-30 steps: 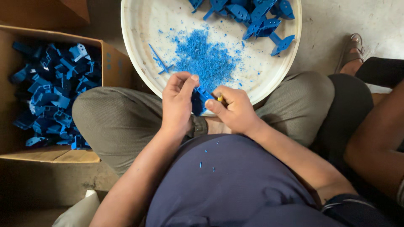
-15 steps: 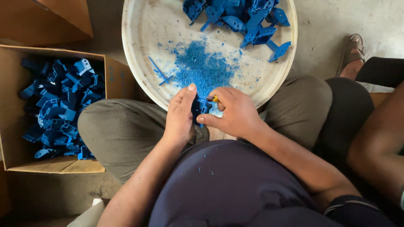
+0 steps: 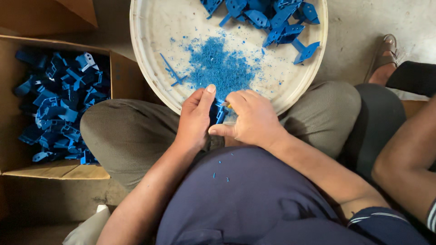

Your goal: The person trims excess material from blue plastic components using a handheld yellow utility knife while sitting on the floor.

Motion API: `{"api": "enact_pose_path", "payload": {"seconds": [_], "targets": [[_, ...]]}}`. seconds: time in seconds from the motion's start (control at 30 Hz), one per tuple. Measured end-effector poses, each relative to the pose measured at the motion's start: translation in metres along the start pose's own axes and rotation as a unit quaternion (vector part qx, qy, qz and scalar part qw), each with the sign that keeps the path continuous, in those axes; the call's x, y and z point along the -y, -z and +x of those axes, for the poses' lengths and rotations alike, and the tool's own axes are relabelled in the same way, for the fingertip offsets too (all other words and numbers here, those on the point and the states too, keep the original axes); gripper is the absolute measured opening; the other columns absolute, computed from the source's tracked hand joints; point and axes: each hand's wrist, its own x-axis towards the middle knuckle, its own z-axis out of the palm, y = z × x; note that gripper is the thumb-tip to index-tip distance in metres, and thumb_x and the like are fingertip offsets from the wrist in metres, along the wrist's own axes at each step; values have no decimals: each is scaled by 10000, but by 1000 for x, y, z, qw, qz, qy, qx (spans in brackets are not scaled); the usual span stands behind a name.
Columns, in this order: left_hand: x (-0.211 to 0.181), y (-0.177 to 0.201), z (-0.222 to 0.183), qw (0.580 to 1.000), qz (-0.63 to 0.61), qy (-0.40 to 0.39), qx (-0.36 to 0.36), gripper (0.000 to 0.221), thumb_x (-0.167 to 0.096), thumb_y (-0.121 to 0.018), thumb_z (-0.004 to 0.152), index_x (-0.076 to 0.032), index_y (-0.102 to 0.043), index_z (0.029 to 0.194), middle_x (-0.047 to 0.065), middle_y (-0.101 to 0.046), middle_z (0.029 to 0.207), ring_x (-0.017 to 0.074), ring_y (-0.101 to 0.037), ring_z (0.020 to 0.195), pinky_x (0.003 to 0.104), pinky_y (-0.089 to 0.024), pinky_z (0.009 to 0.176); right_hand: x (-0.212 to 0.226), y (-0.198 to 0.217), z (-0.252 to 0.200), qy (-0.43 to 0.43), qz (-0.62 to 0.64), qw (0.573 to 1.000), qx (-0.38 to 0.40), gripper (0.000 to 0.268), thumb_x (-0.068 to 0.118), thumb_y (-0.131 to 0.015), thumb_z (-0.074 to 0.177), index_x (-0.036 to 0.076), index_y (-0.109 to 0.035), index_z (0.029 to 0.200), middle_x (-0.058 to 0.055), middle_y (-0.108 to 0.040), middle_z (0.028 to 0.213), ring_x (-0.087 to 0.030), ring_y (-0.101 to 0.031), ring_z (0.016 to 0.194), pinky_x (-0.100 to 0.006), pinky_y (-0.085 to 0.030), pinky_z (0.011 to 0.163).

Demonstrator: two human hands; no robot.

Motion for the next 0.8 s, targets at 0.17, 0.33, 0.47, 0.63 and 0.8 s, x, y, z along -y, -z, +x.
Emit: {"api": "enact_pose_path", "payload": {"seconds": [0.17, 0.33, 0.47, 0.63, 0.8], "targets": [[-5, -3, 0, 999, 39, -23, -9, 360, -310, -620, 1033, -107, -568, 740, -62, -524, 671, 30, -425, 592, 251, -375, 522, -3, -7, -6, -1, -7, 1000, 4, 688, 745, -622, 849, 58, -626, 881, -126, -622, 837, -383, -627, 848, -479, -500, 751], [-7, -4, -3, 988, 125, -92, -12, 391, -308, -607, 1071, -79, -562, 757, -70, -488, 699, 22, -398, 652, 249, -370, 562, -19, -12, -2, -38, 98, 991, 81, 657, 716, -652, 849, 60, -667, 875, -140, -661, 770, -388, -657, 756, -467, -491, 638], [-4, -5, -5, 974, 170, -148, -23, 387, -284, -596, 1078, -68, -540, 762, -71, -460, 696, 21, -376, 664, 251, -352, 556, -27, -15, -4, -124, 116, 973, 156, 669, 693, -709, 773, 32, -625, 720, -172, -613, 629, -383, -638, 604, -459, -472, 534], [-5, -7, -7, 974, 161, -161, -3, 349, -265, -571, 1085, -63, -548, 801, -76, -457, 707, 15, -369, 666, 243, -340, 558, -24, -13, -4, -119, 105, 976, 151, 659, 682, -710, 796, 39, -615, 688, -175, -608, 630, -390, -636, 609, -453, -467, 528], [-4, -5, -8, 969, 180, -170, 0, 353, -270, -578, 1087, -55, -536, 811, -66, -465, 704, 20, -378, 660, 248, -351, 553, -17, -8, -8, -71, 57, 992, 90, 597, 600, -720, 849, 43, -599, 671, -176, -615, 647, -416, -630, 649, -488, -450, 547]]}}
